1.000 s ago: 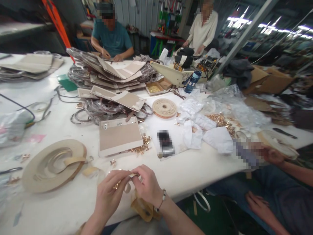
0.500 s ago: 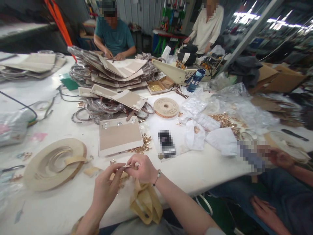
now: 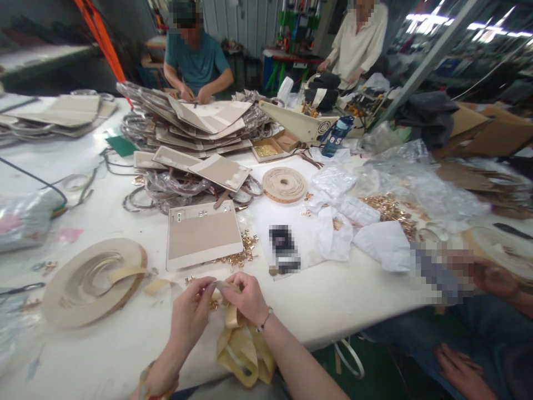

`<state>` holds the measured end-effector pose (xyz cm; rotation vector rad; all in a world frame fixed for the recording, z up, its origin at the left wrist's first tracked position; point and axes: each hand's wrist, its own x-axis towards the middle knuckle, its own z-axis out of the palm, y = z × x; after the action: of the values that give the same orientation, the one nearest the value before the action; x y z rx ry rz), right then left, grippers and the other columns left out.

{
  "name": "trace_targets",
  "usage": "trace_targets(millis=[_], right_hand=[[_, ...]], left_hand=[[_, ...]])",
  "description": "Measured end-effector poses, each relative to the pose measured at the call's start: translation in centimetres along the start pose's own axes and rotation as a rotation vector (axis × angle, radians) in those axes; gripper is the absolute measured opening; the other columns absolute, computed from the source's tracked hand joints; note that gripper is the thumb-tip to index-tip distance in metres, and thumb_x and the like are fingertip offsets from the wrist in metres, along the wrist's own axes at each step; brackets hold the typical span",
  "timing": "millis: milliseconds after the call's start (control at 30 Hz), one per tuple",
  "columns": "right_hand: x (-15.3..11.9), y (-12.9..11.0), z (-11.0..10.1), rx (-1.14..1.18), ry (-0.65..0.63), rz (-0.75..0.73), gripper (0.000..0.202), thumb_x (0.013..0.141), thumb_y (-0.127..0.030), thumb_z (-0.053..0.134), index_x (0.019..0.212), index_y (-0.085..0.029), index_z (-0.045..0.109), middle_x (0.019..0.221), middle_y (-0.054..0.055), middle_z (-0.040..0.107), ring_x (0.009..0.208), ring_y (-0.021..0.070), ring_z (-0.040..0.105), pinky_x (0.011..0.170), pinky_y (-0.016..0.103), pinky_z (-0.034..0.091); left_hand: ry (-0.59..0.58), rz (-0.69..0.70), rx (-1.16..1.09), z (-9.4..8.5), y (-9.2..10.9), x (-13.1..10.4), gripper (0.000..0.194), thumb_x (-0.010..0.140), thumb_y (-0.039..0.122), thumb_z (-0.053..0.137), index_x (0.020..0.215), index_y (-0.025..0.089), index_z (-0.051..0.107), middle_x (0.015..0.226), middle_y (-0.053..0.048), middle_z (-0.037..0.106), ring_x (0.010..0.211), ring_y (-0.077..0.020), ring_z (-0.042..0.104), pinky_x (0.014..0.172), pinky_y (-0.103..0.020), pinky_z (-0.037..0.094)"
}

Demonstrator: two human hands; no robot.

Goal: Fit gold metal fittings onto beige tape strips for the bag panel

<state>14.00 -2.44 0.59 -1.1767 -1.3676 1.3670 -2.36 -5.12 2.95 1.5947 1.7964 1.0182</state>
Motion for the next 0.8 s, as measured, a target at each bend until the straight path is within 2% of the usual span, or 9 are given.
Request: trace_targets(millis=[67,167,300,367,467,500,567,667,800], right_hand=[[-0.1,0.4,-0.1,0.045,0.001,0.032,0.016,0.078,-0.030,0.073,0.079,-0.018,0.062,0.076,0.000,0.068,0.066,0.0138,0.060,0.062,0.024,0.047],[0.1,0.6,-0.4,0.073,-0.054,0.010,0.023,0.082,-0.028,0.069,0.103,-0.018,0.068,0.090,0.002,0.071,0.077,0.0157,0.064,0.070,0.026,0.050],[0.4,0.7,-0.4,-0.042,-0.068,-0.022,0.016,0.090,-0.032,0.060,0.089,-0.017,0.068,0.079,0.002,0.068,0.073,0.0157,0.062,0.069,0.026,0.048],[0.4,0.9,-0.3,-0.089,-0.072,-0.021,0.019,0.093,-0.034,0.058,0.085,-0.017,0.065,0.074,0.000,0.065,0.067,0.0147,0.059,0.065,0.025,0.046],[0.3,1.1,-0.1,-0.167,-0.083,-0.054,0.020,0.093,-0.034,0.059,0.083,-0.017,0.064,0.073,0.000,0.066,0.066,0.0141,0.058,0.064,0.024,0.045],[0.2,1.2,0.0,-0.200,-0.085,-0.072,0.019,0.092,-0.033,0.060,0.083,-0.017,0.064,0.072,0.000,0.066,0.066,0.0142,0.058,0.064,0.024,0.045],[0.1,1.4,0.1,-0.255,-0.087,-0.097,0.016,0.090,-0.031,0.062,0.082,-0.017,0.064,0.072,0.000,0.066,0.066,0.0146,0.059,0.063,0.024,0.044],[0.0,1.5,0.2,-0.287,-0.092,-0.108,0.014,0.089,-0.030,0.063,0.085,-0.018,0.067,0.075,0.001,0.070,0.069,0.0160,0.063,0.066,0.026,0.046],[0.0,1.2,0.3,-0.240,-0.101,-0.161,0.018,0.092,-0.029,0.061,0.101,-0.018,0.071,0.096,0.007,0.077,0.087,0.0199,0.069,0.080,0.031,0.052]], left_hand=[[-0.014,-0.023,-0.013,0.3,-0.1,0.2,0.031,0.092,0.049,0.056,0.094,0.021,0.069,0.083,-0.003,0.075,0.069,-0.0180,0.070,0.060,-0.026,0.053],[-0.016,-0.064,-0.019,0.6,-0.4,0.5,0.031,0.093,0.048,0.055,0.095,0.020,0.068,0.080,-0.003,0.074,0.066,-0.0172,0.067,0.060,-0.027,0.052],[-0.001,-0.042,0.013,1.0,-0.9,0.7,0.028,0.095,0.044,0.055,0.098,0.019,0.067,0.083,-0.004,0.073,0.068,-0.0174,0.067,0.063,-0.029,0.054],[0.010,0.059,0.060,0.8,-1.1,0.8,0.028,0.096,0.039,0.054,0.110,0.018,0.065,0.096,-0.007,0.074,0.077,-0.0189,0.068,0.069,-0.031,0.056],[-0.062,0.359,0.167,0.1,-1.0,1.2,0.033,0.097,0.025,0.051,0.128,0.020,0.060,0.123,-0.012,0.068,0.107,-0.0235,0.065,0.088,-0.039,0.055],[-0.119,0.456,0.203,-0.3,-1.0,1.4,0.032,0.097,0.021,0.049,0.127,0.022,0.061,0.125,-0.011,0.068,0.111,-0.0238,0.063,0.091,-0.039,0.054],[-0.228,0.571,0.263,-1.0,-0.9,1.8,0.028,0.097,0.016,0.047,0.117,0.023,0.066,0.115,-0.009,0.071,0.103,-0.0222,0.064,0.087,-0.037,0.053],[-0.312,0.598,0.315,-1.7,-0.8,2.2,0.021,0.098,0.016,0.048,0.103,0.021,0.068,0.098,-0.007,0.072,0.088,-0.0198,0.063,0.078,-0.033,0.052],[-0.328,0.596,0.353,-2.0,-0.8,2.3,0.023,0.099,0.018,0.046,0.106,0.020,0.068,0.092,-0.007,0.069,0.084,-0.0193,0.062,0.075,-0.031,0.052]])
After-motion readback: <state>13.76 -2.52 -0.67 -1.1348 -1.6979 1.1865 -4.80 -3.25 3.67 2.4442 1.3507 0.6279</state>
